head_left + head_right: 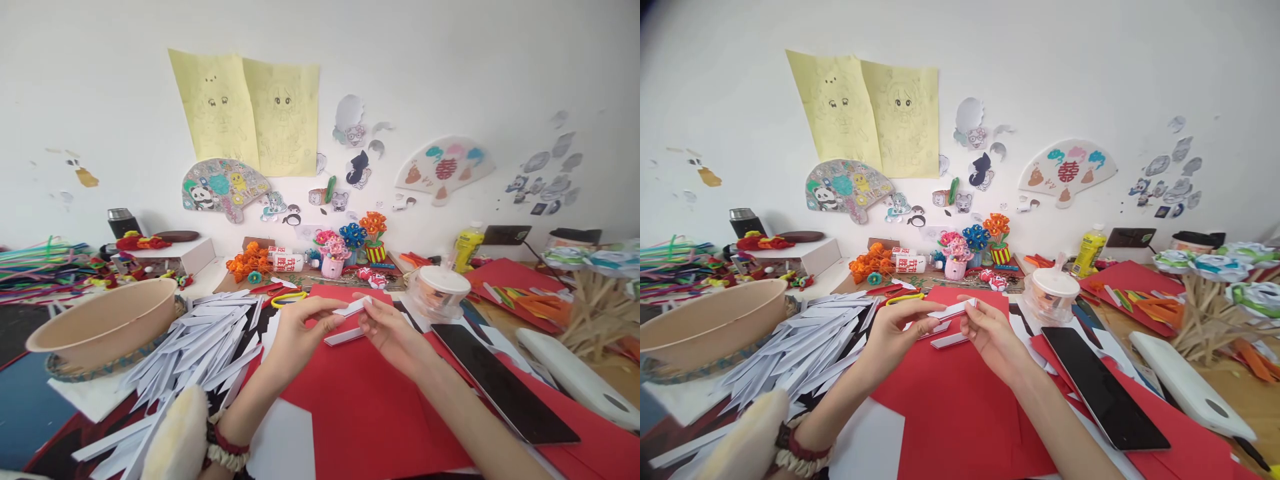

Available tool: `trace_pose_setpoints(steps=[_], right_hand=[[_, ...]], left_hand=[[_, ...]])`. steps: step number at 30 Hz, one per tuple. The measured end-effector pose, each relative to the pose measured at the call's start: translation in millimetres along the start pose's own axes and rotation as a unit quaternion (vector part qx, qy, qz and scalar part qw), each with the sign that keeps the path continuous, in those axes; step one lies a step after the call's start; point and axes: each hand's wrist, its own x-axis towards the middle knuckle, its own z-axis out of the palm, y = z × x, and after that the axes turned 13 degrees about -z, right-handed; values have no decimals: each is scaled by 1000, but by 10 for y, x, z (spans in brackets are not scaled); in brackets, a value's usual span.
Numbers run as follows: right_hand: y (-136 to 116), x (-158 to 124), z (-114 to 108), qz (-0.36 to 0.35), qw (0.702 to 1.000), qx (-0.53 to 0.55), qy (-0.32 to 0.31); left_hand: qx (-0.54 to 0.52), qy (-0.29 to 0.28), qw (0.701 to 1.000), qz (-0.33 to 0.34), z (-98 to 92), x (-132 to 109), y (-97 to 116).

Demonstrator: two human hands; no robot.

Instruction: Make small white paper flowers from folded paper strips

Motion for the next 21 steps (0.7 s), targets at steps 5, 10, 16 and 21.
trace_pose_setpoints(steps=[5, 10, 16, 21], right_hand=[[3, -12, 27, -15, 998, 56, 28], [-6, -10, 24, -37, 998, 50, 20], [5, -17, 31, -53, 997, 50, 14], [13, -9, 17, -46, 994, 97, 17]], left_hand=[[-142, 24, 987, -75, 39, -3, -3], [-220, 20, 971, -95, 53, 23, -38], [-267, -18, 958, -107, 70, 39, -112], [-274, -25, 954, -117, 105, 11, -99]])
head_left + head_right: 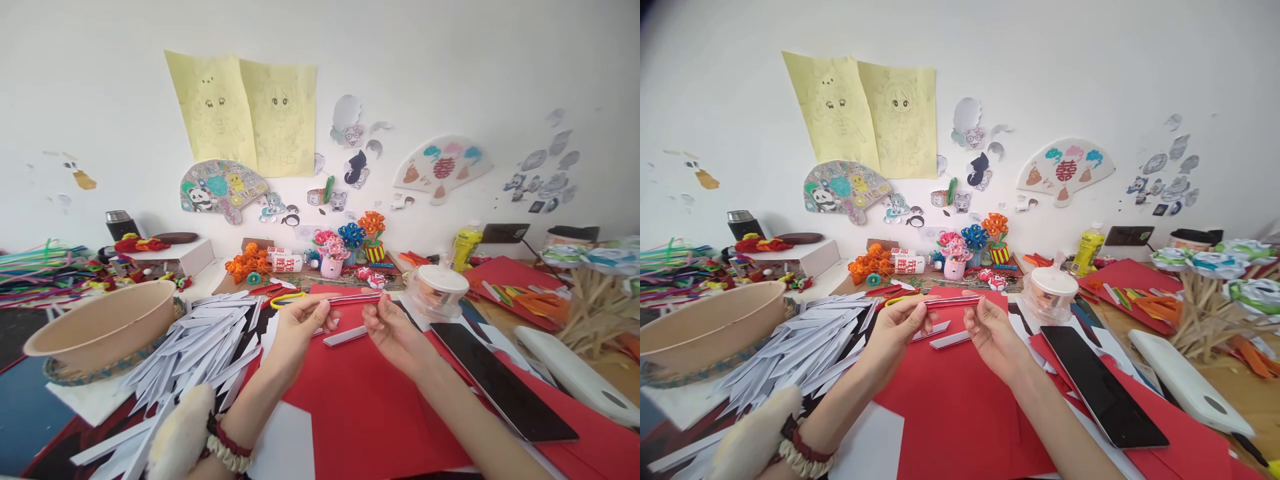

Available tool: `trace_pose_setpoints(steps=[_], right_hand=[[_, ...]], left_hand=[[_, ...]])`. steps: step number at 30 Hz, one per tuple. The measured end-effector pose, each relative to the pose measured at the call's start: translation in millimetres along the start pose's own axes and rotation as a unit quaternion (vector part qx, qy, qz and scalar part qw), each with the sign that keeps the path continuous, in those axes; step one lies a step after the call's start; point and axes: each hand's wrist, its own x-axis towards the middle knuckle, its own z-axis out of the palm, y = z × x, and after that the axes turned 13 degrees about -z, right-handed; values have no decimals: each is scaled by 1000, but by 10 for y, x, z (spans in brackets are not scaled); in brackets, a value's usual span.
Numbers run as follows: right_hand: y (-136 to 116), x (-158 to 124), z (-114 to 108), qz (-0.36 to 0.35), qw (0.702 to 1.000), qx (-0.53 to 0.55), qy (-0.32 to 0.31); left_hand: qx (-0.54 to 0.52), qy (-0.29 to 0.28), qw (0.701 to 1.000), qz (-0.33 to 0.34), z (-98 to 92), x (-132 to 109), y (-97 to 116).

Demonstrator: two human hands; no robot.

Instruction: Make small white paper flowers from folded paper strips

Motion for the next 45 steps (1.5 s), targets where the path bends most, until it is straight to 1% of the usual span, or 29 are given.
trace_pose_setpoints(steps=[5, 10, 13, 16, 18, 20, 24, 27, 31, 36, 40, 45], right_hand=[[0, 8, -25, -11, 999, -33, -12], [-23, -16, 18, -35, 997, -66, -22], [-28, -29, 43, -50, 995, -86, -26], [-14, -32, 45, -65, 991, -112, -23], [-3, -31, 41, -85, 987, -134, -10], [2, -30, 36, -105, 982, -160, 9], [-4, -27, 23, -98, 977, -191, 23], [-6, -24, 17, -90, 976, -196, 24], [-8, -25, 32, -80, 980, -180, 19], [-17, -28, 60, -64, 986, -155, 8], [-18, -29, 71, -62, 987, -151, -9], [-10, -29, 59, -61, 985, -156, -31]], left_hand=[[-8, 25, 1000, 15, 46, -17, 30], [-25, 54, 998, 18, 46, -4, 27], [-48, 54, 997, 0, 42, 2, 4], [-66, 35, 996, -40, 27, 13, -25], [-60, 19, 995, -75, 13, 20, -30], [-21, 22, 995, -90, 2, 21, -15], [98, 56, 992, -51, 7, 10, 26], [149, 57, 987, -26, 20, 9, 14], [195, 55, 979, -13, 29, 10, -24], [207, 58, 977, 3, 42, -3, -23], [182, 60, 981, 11, 50, 1, -25], [143, 82, 986, 22, 54, -9, -16]])
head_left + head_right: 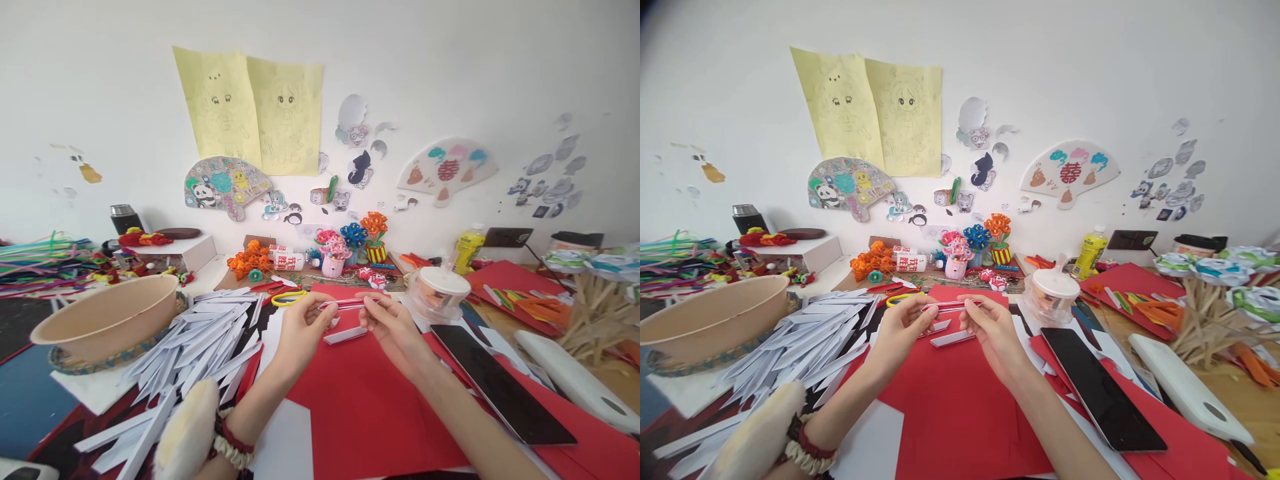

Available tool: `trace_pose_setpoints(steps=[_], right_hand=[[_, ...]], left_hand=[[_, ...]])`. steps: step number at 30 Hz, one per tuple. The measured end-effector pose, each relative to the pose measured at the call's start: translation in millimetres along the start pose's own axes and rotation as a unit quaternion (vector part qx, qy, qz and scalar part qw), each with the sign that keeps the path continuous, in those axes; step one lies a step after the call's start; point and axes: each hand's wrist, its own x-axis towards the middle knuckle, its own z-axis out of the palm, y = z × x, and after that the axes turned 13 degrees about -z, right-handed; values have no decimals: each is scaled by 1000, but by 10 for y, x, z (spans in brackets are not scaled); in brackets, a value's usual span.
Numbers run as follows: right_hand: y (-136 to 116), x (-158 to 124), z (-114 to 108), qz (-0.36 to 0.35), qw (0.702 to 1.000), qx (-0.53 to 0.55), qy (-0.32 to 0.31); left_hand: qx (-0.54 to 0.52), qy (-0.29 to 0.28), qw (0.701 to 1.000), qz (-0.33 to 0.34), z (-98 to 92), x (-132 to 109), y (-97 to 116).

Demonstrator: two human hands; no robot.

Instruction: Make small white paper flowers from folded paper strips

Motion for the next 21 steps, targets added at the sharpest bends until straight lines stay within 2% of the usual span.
trace_pose_setpoints(steps=[6, 14, 21], right_hand=[[-2, 0, -16, -1, 1000, -9, -17], [-10, 2, -15, -7, 999, -17, -36], [-17, -13, -10, -36, 996, -47, -60]], left_hand=[[-36, 4, 999, -4, 2, -4, 22], [-31, 0, 999, 8, -13, 9, 29], [-35, -15, 999, -24, -21, 14, 49]])
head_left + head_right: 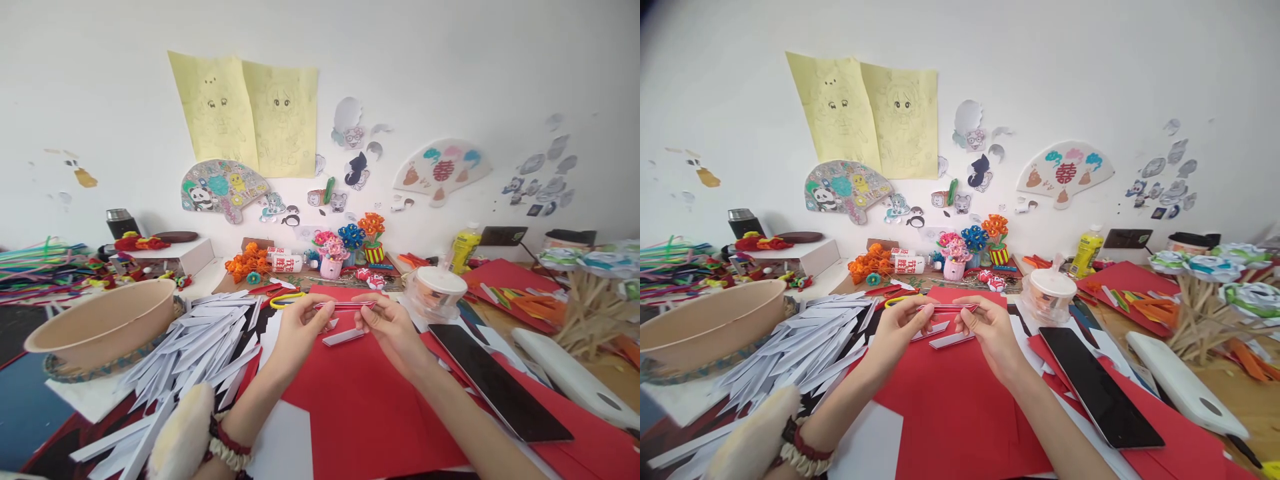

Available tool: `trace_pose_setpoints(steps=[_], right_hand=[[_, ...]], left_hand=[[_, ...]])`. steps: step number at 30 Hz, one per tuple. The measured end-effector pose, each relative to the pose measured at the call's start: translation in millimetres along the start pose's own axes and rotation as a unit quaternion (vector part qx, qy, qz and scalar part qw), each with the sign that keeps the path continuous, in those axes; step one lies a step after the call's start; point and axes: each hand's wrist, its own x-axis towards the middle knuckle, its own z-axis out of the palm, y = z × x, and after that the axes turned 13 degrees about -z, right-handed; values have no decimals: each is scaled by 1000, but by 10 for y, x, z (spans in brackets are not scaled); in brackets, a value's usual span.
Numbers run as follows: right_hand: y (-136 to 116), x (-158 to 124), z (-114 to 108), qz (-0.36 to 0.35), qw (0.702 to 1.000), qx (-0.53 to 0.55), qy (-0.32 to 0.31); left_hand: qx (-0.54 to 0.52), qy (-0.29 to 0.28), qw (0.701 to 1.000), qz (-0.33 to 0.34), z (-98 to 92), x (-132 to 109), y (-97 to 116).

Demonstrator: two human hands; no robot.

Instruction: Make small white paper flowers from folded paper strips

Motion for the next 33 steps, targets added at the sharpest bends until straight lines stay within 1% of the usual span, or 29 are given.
trace_pose_setpoints(steps=[3, 7, 9, 11, 13, 15, 17, 19, 21, 25, 28, 31, 33], right_hand=[[2, -7, 17, 0, 1000, -7, 0], [6, -6, 22, 2, 1000, -2, 8], [0, -6, 21, 3, 1000, -4, 12], [-10, -9, 22, 4, 1000, -5, 17], [-20, -13, 26, 8, 1000, -9, 20], [-25, -15, 34, 16, 999, -19, 22], [-28, -15, 44, 25, 999, -30, 26], [-30, -13, 53, 32, 998, -36, 29], [-35, -10, 59, 32, 998, -36, 31], [-45, -6, 60, 30, 999, -23, 13], [-39, -4, 48, 30, 999, -32, 3], [-23, -4, 28, 31, 998, -55, 17], [-16, -4, 18, 27, 998, -60, 21]], left_hand=[[5, -6, 1000, -5, -3, 4, -18], [13, -12, 1000, 11, -2, 1, -27], [35, -15, 999, 21, -4, -6, -10], [86, -15, 995, 39, -9, -17, 14], [168, -6, 983, 73, -16, -29, 26], [258, 13, 959, 116, -23, -40, 15], [321, 29, 935, 148, -25, -47, -18], [344, 36, 924, 166, -23, -50, -56], [348, 35, 921, 174, -17, -55, -81], [342, 35, 924, 169, 6, -79, -66], [311, 30, 939, 142, 28, -98, -28], [262, -26, 961, 82, 43, -98, 0], [237, -62, 968, 55, 46, -91, 12]])
